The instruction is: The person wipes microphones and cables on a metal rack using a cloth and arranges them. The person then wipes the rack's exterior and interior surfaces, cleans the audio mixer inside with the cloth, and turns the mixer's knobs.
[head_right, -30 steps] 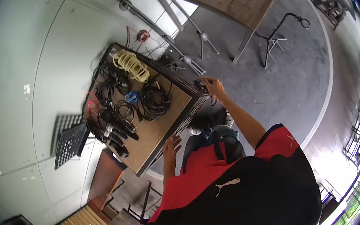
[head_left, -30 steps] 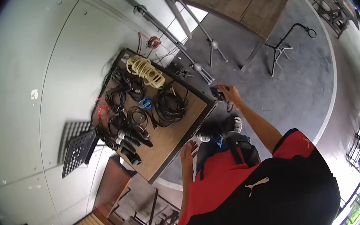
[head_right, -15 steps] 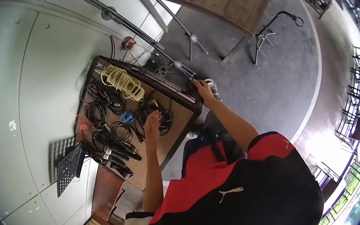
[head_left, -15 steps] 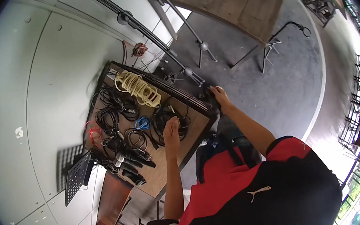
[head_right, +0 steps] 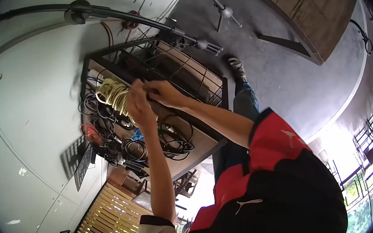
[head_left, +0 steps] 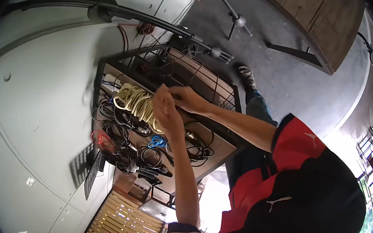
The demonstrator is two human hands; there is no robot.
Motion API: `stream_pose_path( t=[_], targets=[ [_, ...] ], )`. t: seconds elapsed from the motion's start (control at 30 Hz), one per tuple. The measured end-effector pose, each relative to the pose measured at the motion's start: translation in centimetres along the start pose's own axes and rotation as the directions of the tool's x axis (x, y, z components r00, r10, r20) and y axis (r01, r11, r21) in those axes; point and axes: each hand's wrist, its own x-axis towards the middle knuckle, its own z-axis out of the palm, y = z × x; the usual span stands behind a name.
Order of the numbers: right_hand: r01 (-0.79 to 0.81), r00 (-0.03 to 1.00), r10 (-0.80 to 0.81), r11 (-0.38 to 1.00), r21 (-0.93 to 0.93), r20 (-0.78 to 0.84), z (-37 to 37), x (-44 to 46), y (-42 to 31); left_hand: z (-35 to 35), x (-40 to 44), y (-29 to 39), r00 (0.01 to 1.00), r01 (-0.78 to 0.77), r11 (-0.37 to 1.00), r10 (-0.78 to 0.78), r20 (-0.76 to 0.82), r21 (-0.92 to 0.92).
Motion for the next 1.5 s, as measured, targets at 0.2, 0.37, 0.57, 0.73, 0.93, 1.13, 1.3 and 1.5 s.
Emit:
stream_pose_path(
  t=[0.2,0.37,0.57,0.73,0.93,1.13,1.3,1.5],
  targets=[
    [-0.230,0.955,0.277,0.918,-0.322,0.107,-6.8,-5.5,3.5,2.5,4.0,-1.8,0.996,-0.056,0.925,0.076,-0.040,0.375],
    [-0.002,0.967,-0.035,0.989,-0.146,-0.251,-4.4,6.8,0.3,3.7,2.7,-4.9,0.989,-0.042,0.848,0.112,-0.100,0.528],
    [0.078,0.995,-0.096,0.940,-0.331,-0.039,1.1,15.4,9.7,4.5,4.9,-5.4,0.984,0.115,0.808,-0.013,-0.178,0.578],
    [-0.196,0.978,0.196,0.780,-0.594,-0.065,-4.9,10.4,14.7,4.7,5.3,-6.3,0.988,0.091,0.672,0.029,-0.149,0.735],
    [-0.079,0.970,-0.027,0.903,-0.422,-0.240,-6.5,12.3,11.9,5.0,5.1,-6.5,0.978,0.123,0.767,0.012,-0.206,0.630],
    [0.202,0.979,-0.194,0.915,-0.350,0.057,-0.8,11.3,10.0,4.7,5.0,-6.7,0.975,0.109,0.883,-0.006,-0.223,0.456],
    [0.218,0.960,-0.071,0.798,-0.562,0.272,-6.9,7.1,13.5,4.5,5.0,-6.6,0.971,0.085,0.894,0.025,-0.237,0.441],
    [0.177,0.984,-0.164,0.878,-0.446,0.067,-7.7,12.3,7.3,4.8,5.0,-6.3,0.969,0.093,0.895,0.020,-0.247,0.436]
  ],
)
